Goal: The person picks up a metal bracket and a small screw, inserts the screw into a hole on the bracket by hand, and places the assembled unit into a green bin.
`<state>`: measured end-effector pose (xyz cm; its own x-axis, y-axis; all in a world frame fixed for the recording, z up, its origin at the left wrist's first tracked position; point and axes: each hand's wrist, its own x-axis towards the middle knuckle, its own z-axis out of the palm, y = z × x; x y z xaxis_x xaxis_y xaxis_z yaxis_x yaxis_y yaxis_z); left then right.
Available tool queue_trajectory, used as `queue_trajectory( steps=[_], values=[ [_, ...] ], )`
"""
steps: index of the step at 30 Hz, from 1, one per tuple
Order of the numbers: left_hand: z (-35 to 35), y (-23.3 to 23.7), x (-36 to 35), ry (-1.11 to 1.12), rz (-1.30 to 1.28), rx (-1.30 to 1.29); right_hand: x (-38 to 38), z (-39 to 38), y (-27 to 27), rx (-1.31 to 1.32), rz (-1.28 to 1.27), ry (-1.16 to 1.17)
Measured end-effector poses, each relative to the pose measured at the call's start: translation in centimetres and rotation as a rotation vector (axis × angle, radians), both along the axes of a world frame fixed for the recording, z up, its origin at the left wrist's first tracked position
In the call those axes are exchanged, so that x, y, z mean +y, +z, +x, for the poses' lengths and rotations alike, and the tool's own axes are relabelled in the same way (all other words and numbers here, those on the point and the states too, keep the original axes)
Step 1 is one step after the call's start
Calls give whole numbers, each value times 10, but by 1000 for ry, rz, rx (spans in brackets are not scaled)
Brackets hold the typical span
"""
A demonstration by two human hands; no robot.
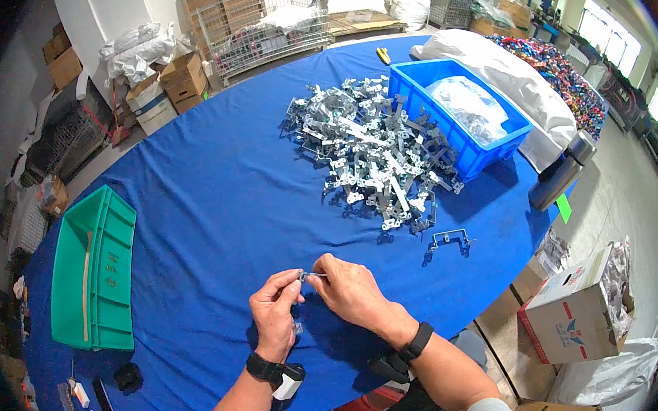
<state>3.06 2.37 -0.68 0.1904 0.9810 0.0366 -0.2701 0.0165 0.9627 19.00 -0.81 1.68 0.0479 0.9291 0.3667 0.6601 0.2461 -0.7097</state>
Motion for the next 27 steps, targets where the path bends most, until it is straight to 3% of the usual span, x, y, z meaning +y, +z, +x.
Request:
queue_trajectory(
  steps=[3, 9, 12, 18, 27],
  values=[
    [0, 2, -1, 7, -2, -1, 0, 3, 2, -175, -200, -14],
    [0, -1, 1, -3, 14, 0, 1, -1, -2, 49, 18, -22],
    [0, -1, 1, 1, 19, -2, 0, 3, 5, -160, -203, -33],
    [0, -2, 1, -12, -2, -15, 1, -1, -2, -19, -94, -43],
    [-1, -4, 1, -12, -7, -33, -1, -1, 0, -36, -78, -33]
  ],
)
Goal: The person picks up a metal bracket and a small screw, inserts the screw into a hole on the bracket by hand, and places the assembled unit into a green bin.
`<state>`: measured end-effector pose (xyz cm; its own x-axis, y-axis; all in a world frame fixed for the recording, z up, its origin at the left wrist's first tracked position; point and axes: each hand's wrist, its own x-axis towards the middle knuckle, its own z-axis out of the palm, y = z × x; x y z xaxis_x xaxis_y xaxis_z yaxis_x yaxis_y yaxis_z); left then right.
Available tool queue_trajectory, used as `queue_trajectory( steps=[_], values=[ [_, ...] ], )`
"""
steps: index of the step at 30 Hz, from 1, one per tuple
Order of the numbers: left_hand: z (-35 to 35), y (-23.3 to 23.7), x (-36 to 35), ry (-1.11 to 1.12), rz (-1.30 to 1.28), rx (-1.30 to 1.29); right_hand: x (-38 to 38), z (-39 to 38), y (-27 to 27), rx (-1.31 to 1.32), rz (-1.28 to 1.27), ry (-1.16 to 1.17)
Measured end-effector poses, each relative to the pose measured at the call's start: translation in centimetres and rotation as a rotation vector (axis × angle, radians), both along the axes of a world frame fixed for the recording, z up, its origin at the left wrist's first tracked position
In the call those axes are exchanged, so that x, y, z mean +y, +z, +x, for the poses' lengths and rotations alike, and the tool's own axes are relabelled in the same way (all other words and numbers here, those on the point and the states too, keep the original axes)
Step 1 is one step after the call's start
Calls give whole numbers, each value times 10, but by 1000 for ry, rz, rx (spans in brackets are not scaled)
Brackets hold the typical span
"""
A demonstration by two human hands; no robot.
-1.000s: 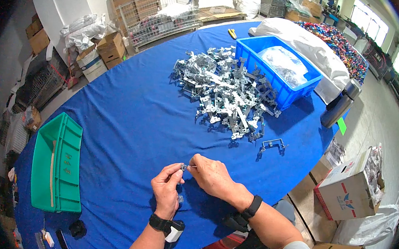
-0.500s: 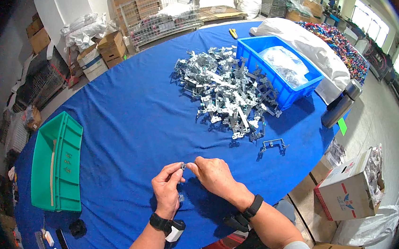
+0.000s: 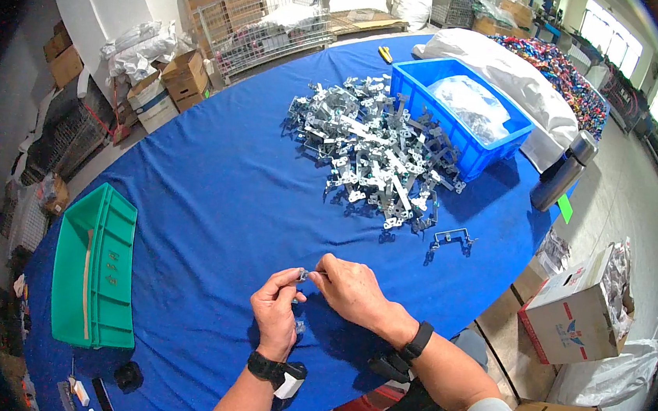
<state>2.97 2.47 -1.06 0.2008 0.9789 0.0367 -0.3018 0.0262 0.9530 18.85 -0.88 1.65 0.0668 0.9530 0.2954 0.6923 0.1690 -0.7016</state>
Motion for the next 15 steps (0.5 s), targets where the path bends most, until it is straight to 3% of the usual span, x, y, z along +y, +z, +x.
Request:
queue_trajectory(
  steps=[4, 10, 12, 15],
  values=[
    [2, 1, -1, 38, 30, 37, 0, 2, 5, -106, -136, -20],
    [1, 2, -1, 35, 3, 20, 4, -1, -2, 158, 66, -11],
    [0, 2, -1, 34, 7, 32, 1, 1, 3, -10, -53, -4],
    [0, 2, -1, 31, 14, 40, 2, 1, 1, -46, -92, -13]
  ],
)
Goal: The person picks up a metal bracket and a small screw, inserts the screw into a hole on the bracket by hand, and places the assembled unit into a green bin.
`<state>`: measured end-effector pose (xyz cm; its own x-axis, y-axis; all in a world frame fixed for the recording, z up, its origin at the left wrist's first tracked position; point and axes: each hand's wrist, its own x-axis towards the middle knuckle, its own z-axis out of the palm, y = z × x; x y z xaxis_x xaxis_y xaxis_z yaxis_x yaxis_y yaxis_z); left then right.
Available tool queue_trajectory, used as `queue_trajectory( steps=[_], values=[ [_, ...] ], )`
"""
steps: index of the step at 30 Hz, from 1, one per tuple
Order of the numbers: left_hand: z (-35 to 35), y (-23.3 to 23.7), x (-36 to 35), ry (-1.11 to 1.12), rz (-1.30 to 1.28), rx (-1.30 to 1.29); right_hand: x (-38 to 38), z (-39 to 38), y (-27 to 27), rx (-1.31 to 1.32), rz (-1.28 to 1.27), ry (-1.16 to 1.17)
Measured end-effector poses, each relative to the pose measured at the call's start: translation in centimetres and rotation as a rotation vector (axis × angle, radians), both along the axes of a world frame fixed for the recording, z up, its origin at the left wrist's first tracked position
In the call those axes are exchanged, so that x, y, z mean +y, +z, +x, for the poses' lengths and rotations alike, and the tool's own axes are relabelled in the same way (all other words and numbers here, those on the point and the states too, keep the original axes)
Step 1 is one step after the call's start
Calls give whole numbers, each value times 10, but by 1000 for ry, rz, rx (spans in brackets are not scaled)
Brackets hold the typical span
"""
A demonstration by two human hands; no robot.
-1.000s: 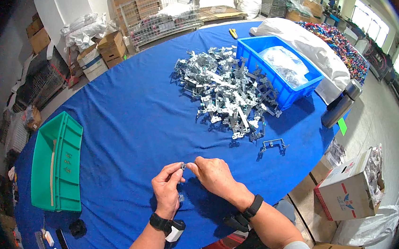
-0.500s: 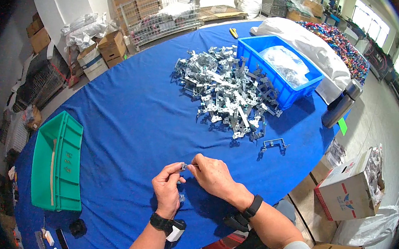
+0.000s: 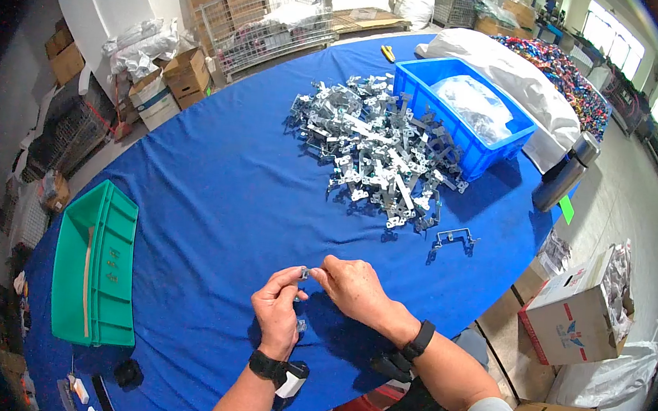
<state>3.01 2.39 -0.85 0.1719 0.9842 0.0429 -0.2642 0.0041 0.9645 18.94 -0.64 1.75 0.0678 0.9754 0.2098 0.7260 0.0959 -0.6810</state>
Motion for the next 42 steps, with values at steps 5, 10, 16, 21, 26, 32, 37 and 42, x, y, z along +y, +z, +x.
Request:
queue_trajectory(
  steps=[5, 10, 16, 21, 26, 32, 37, 42],
  values=[
    [2, 2, -1, 21, 4, -6, -1, -2, 1, 134, 109, 4],
    [2, -1, 0, 14, 6, -10, 0, 1, 1, -28, -72, -9],
    [0, -2, 0, 14, -6, -1, 0, 1, 0, 163, 86, 10],
    [0, 0, 0, 4, -6, 14, 0, 1, 0, 107, 31, 16],
    [1, 0, -1, 20, -3, 2, 0, 2, 1, 81, 13, -2],
    [1, 1, -1, 13, -13, 6, 1, -1, -5, 195, 112, 0],
    [2, 2, -1, 13, 10, 10, -1, 2, 1, -61, -20, -34],
    [1, 2, -1, 25, 6, 18, 1, -1, -4, 228, 152, -18]
  ],
)
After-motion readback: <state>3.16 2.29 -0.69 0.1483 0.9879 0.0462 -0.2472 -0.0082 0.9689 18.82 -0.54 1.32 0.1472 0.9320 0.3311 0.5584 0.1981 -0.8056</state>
